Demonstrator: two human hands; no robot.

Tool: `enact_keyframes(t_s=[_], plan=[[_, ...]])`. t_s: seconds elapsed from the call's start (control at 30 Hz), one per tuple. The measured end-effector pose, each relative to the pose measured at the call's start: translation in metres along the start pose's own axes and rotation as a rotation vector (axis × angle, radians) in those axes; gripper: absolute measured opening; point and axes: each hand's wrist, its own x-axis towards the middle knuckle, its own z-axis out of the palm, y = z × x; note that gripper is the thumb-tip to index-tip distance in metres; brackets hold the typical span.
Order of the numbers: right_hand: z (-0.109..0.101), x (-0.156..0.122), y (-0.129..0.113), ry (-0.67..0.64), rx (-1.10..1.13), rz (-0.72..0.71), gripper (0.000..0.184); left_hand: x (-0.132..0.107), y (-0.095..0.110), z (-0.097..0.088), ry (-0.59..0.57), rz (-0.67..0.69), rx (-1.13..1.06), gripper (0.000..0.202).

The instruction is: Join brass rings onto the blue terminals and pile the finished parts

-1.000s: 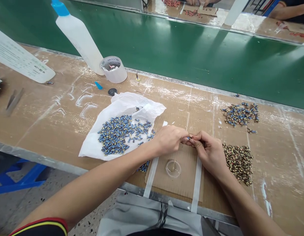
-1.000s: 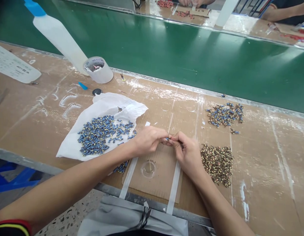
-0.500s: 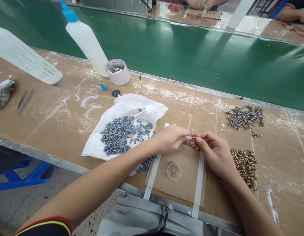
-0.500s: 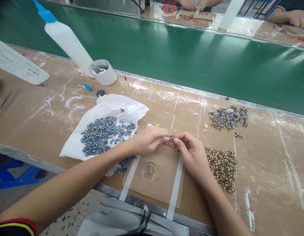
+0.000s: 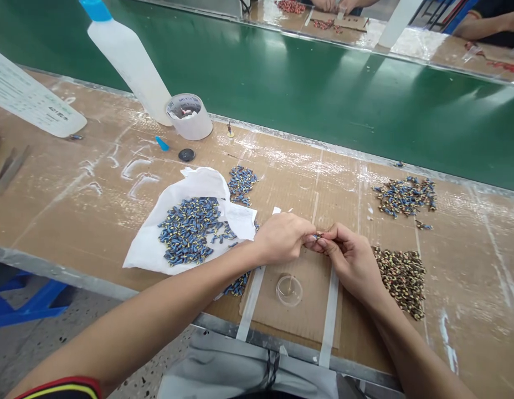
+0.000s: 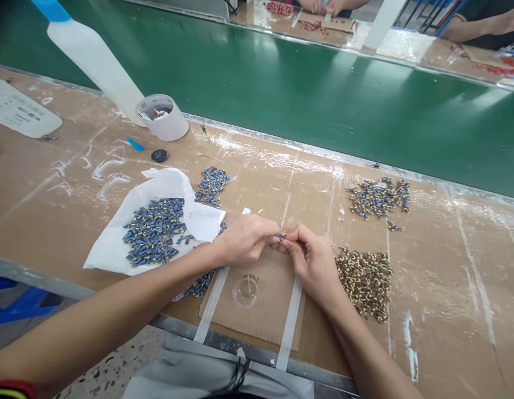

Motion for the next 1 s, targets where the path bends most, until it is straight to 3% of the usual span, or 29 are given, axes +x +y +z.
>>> enact_keyframes(t_s=[0.23,0.4,0.53,0.63,0.73,0.87,1.0], plan=[[0.001,0.001,0.0,-0.009,-0.001,-0.024,0.017,-0.002,-0.002,-0.005,-0.021,0.034,-0.043,0.015],[0.002,0.002,-0.007,-0.004,0.066,0.005,0.017,-0.003,-0.004,-0.014,-0.04,0.013,-0.195,0.024],[-0.006,0.001,-0.015,0.033,0.136,0.008,0.018,-0.009,0.005,-0.034,0.099,0.004,-0.342,0.021],[-0.025,0.005,-0.011,0.17,0.153,0.015,0.021,-0.032,0.018,-0.056,0.279,-0.029,-0.352,0.024],[-0.052,0.013,0.005,0.363,0.071,0.04,0.026,-0.073,0.026,-0.065,0.336,-0.14,-0.184,0.02],[-0.087,0.023,0.035,0.599,-0.179,0.127,0.031,-0.13,0.018,-0.044,0.283,-0.173,0.043,0.02],[-0.108,0.026,0.05,0.65,-0.295,0.173,0.032,-0.155,0.001,-0.014,0.263,-0.168,0.297,0.043]])
